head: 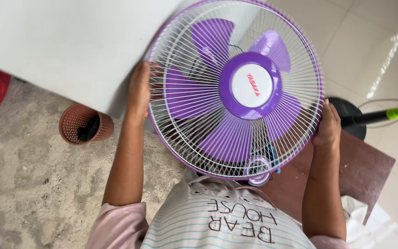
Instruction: The person assembles a purple electric fan by attaching the front and rear wire cages to the fan blade assembly. They align and press the cages into place, then use a screwdriver to tighten the central fastener, completing the assembly.
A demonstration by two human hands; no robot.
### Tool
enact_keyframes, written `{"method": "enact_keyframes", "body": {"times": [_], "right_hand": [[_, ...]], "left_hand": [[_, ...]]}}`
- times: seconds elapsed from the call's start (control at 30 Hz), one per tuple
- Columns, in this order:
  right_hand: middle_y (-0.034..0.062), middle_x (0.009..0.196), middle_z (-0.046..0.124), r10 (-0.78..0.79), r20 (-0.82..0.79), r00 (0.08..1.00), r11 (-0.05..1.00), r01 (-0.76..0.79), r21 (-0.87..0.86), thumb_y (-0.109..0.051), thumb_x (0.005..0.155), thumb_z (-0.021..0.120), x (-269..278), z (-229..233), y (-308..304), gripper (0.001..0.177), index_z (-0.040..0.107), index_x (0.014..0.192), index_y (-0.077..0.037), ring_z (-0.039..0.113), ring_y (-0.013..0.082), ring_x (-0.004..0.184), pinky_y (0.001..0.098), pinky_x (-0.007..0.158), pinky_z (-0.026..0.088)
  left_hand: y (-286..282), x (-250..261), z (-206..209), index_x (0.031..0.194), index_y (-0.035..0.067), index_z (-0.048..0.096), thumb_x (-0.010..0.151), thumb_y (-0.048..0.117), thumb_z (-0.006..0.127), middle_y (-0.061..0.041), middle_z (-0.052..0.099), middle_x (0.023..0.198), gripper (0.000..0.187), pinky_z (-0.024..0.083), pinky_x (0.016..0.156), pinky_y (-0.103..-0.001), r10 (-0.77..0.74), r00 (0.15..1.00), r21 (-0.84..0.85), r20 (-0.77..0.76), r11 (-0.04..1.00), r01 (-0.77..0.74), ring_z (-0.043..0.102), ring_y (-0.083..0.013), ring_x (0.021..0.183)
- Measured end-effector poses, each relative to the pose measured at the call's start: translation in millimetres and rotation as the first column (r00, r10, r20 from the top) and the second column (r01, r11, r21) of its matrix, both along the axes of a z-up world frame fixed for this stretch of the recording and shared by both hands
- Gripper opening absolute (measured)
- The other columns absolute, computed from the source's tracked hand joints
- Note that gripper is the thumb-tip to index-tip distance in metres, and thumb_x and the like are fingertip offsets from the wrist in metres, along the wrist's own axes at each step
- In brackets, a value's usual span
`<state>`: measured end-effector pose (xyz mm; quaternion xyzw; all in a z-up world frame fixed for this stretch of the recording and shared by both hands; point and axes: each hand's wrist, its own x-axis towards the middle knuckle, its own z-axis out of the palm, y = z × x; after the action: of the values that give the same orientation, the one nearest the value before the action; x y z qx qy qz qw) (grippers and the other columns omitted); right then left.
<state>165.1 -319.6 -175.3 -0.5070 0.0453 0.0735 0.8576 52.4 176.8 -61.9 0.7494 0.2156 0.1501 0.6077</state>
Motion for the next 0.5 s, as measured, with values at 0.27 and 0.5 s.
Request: {"method": "enact_keyframes", "body": {"times": [0.27, 0.5], "right_hand": [[0.0058, 0.1, 0.07, 0.015, -0.069, 0.998, 1.0, -0.015, -0.006, -0.01, 0.108, 0.051, 2, -7, -13, 0.02, 0.061, 0.119, 0.002, 0.066, 0.0121, 0.084, 0.0246, 0.076, 0.055], [0.0037, 0.09, 0.067, 0.001, -0.041, 0.999, 1.0, 0.0, 0.027, -0.012, 0.11, 0.054, 3, -2, -5, 0.014, 0.062, 0.112, -0.001, 0.061, 0.0077, 0.071, 0.0221, 0.065, 0.053]], "left_hand": [[-3, -2, 16, 0.139, 0.003, 0.054, 0.101, 0.056, 0.045, -0.022, 0.067, 0.124, 0.065, 0.068, 0.079, -0.033, 0.018, 1.0, -0.16, 0.017, 0.987, -0.015, 0.075, -0.025, 0.103], [1, -6, 18, 0.142, 0.005, 0.053, 0.099, 0.058, 0.047, -0.02, 0.068, 0.126, 0.069, 0.068, 0.075, -0.032, 0.126, 0.987, -0.095, -0.095, 0.986, -0.135, 0.076, -0.0219, 0.099]]}}
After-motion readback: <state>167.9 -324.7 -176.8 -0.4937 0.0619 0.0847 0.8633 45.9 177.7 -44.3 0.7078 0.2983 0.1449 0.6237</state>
